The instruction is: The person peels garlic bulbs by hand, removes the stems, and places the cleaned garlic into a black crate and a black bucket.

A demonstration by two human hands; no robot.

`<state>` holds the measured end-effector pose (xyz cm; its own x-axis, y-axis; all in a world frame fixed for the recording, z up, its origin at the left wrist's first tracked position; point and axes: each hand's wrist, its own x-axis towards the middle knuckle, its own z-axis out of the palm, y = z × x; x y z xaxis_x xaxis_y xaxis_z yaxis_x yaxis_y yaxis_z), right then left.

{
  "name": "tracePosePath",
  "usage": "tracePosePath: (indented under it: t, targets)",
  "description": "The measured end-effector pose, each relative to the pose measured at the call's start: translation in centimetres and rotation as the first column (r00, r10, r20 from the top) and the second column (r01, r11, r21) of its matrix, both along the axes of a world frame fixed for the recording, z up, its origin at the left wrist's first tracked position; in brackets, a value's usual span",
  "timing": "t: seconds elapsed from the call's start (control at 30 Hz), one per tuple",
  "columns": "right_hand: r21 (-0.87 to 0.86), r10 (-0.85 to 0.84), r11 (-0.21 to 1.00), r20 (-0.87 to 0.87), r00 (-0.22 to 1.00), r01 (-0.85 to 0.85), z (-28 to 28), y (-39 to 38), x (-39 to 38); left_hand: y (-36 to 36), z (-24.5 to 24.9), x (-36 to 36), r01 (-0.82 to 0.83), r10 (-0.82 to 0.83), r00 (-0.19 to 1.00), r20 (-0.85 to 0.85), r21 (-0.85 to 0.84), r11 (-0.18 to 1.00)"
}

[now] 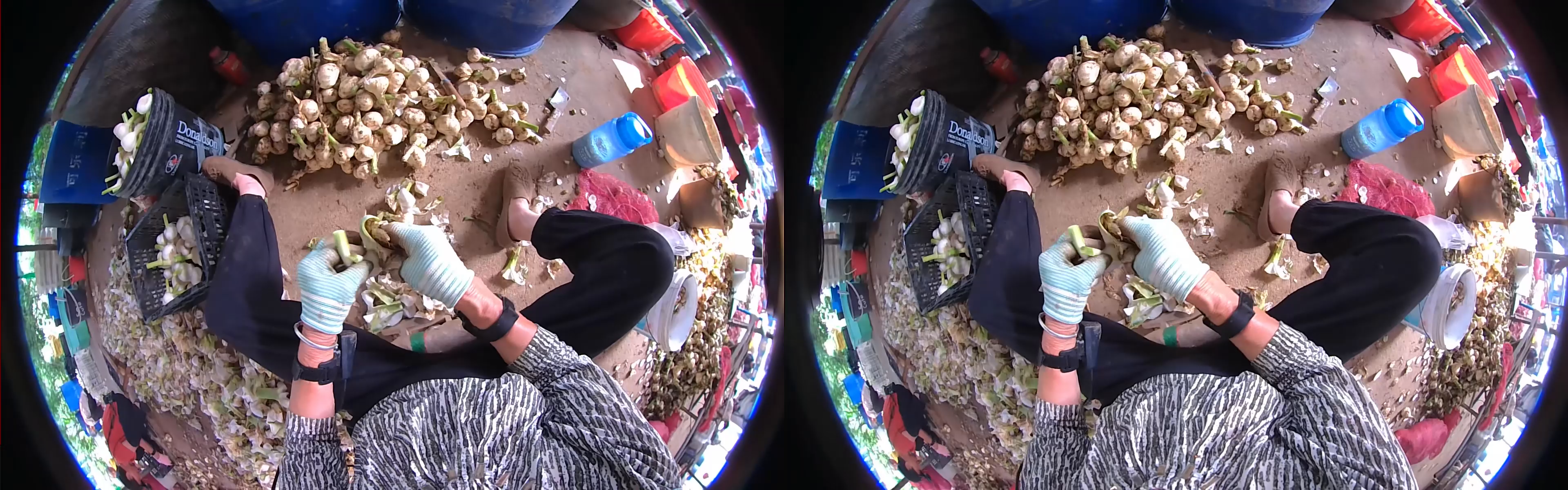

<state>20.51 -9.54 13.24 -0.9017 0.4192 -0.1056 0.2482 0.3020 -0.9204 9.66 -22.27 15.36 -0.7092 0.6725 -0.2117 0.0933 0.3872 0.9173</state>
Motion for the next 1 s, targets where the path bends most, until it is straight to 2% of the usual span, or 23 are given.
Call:
tracePosePath:
  t: [0.03, 0.07, 0.1, 0.13, 0.17, 0.2, 0.23, 0.27, 0.33, 0.37, 0.43, 0.5, 0.57, 0.63, 0.67, 0.7, 0.77, 0.8, 0.83, 0.9, 0.93, 0.97, 1.0]
  targets:
    - [0.083, -0.011, 0.996, -0.025, 1.000, 0.013, 0.4, -0.3, 0.0, -0.2, -0.5, -0.1, -0.002, 0.002, 1.000, 0.000, -0.001, 1.000]
    - [0.165, -0.022, 0.986, -0.052, 0.998, 0.031, 0.6, -0.4, -0.1, -0.4, -1.1, -0.3, 0.064, -0.064, 0.991, -0.114, -0.007, 0.998]
    - [0.164, -0.023, 0.986, -0.050, 0.998, 0.031, 0.1, -0.5, -0.2, -0.3, -1.3, -0.3, 0.130, -0.131, 0.966, -0.224, -0.020, 0.991]
    - [0.057, -0.048, 0.997, -0.065, 0.997, 0.052, -0.8, -0.4, -0.4, 0.0, -1.6, 0.0, 0.105, -0.090, 0.981, -0.171, 0.085, 0.991]
    - [-0.049, -0.077, 0.996, -0.078, 0.994, 0.073, -1.7, -0.2, -0.5, -0.1, -1.5, 0.0, 0.110, -0.094, 0.981, -0.170, 0.086, 0.990]
    - [-0.005, -0.040, 0.999, -0.068, 0.997, 0.039, -1.9, 0.2, -0.4, 0.0, -0.3, 0.0, 0.064, -0.066, 0.996, 0.067, 0.018, 0.998]
    - [-0.003, -0.041, 0.999, -0.067, 0.997, 0.041, -2.2, 0.5, -0.4, 0.0, 0.3, -0.2, 0.032, -0.013, 0.955, 0.297, -0.060, 0.998]
    - [-0.064, -0.064, 0.996, -0.086, 0.994, 0.058, -2.4, 0.6, -0.4, -0.3, 0.1, -0.6, 0.028, -0.008, 0.932, 0.363, -0.049, 0.998]
    - [-0.126, -0.088, 0.989, -0.106, 0.990, 0.075, -2.1, 0.6, -0.4, -0.2, -0.3, -0.8, -0.004, 0.004, 0.939, 0.343, -0.002, 1.000]
    - [-0.301, -0.120, 0.949, -0.085, 0.989, 0.090, -1.9, 0.8, -0.2, -0.1, -0.5, -0.9, -0.036, 0.018, 0.946, 0.324, 0.050, 0.998]
    - [-0.615, -0.168, 0.779, -0.023, 0.986, 0.118, -1.1, 1.1, 0.0, -0.3, -0.9, -1.0, -0.023, 0.018, 0.935, 0.354, 0.011, 1.000]
    - [-0.574, -0.163, 0.808, 0.000, 0.987, 0.133, -0.9, 0.9, -0.1, -0.3, -1.8, -0.9, -0.076, 0.101, 0.928, 0.358, -0.085, 0.994]
    - [-0.626, -0.189, 0.766, 0.003, 0.982, 0.149, -0.7, 0.7, -0.3, -0.3, -1.9, -0.5, -0.121, 0.140, 0.919, 0.368, -0.074, 0.990]
    - [-0.649, -0.223, 0.739, 0.012, 0.975, 0.178, -1.8, 0.9, -0.6, -0.4, -1.7, 0.1, -0.285, 0.190, 0.803, 0.566, 0.084, 0.955]
    - [-0.673, -0.259, 0.711, 0.021, 0.966, 0.205, -3.0, 1.2, -0.8, -0.6, -1.5, 0.0, -0.224, 0.141, 0.836, 0.530, 0.095, 0.970]
    - [-0.461, -0.318, 0.838, 0.020, 0.948, 0.291, -3.5, 1.8, -1.4, -0.6, -1.4, 0.0, -0.222, 0.138, 0.837, 0.530, 0.098, 0.970]
    - [-0.714, -0.341, 0.634, 0.084, 0.936, 0.295, -4.2, 2.8, -0.2, -1.0, -1.3, -0.3, -0.111, 0.052, 0.896, 0.440, 0.109, 0.988]
    - [-0.753, -0.343, 0.582, 0.116, 0.932, 0.308, -3.5, 3.0, -0.1, -1.3, -1.8, -0.7, -0.077, 0.033, 0.904, 0.425, 0.086, 0.993]
    - [-0.753, -0.343, 0.582, 0.115, 0.932, 0.308, -2.8, 2.9, 0.0, -1.5, -2.2, -0.9, -0.076, 0.033, 0.905, 0.425, 0.086, 0.993]
    - [-0.740, -0.304, 0.643, -0.007, 0.953, 0.200, -1.9, 2.5, 0.1, -1.5, -2.5, -1.2, -0.189, 0.128, 0.888, 0.441, 0.097, 0.977]
    - [-0.670, -0.254, 0.738, -0.174, 0.951, 0.075, -2.3, 1.9, -0.9, -1.6, -2.4, -1.2, -0.256, 0.156, 0.843, 0.515, 0.127, 0.958]
    - [-0.538, -0.113, 0.841, -0.061, 0.992, 0.062, -1.7, 1.7, 0.4, -1.7, -2.5, -1.3, -0.257, 0.159, 0.842, 0.515, 0.125, 0.958]
    - [-0.346, -0.133, 0.935, -0.125, 0.983, 0.083, -1.2, 0.9, 0.3, -1.7, -2.6, -1.3, -0.238, 0.131, 0.831, 0.541, 0.132, 0.962]
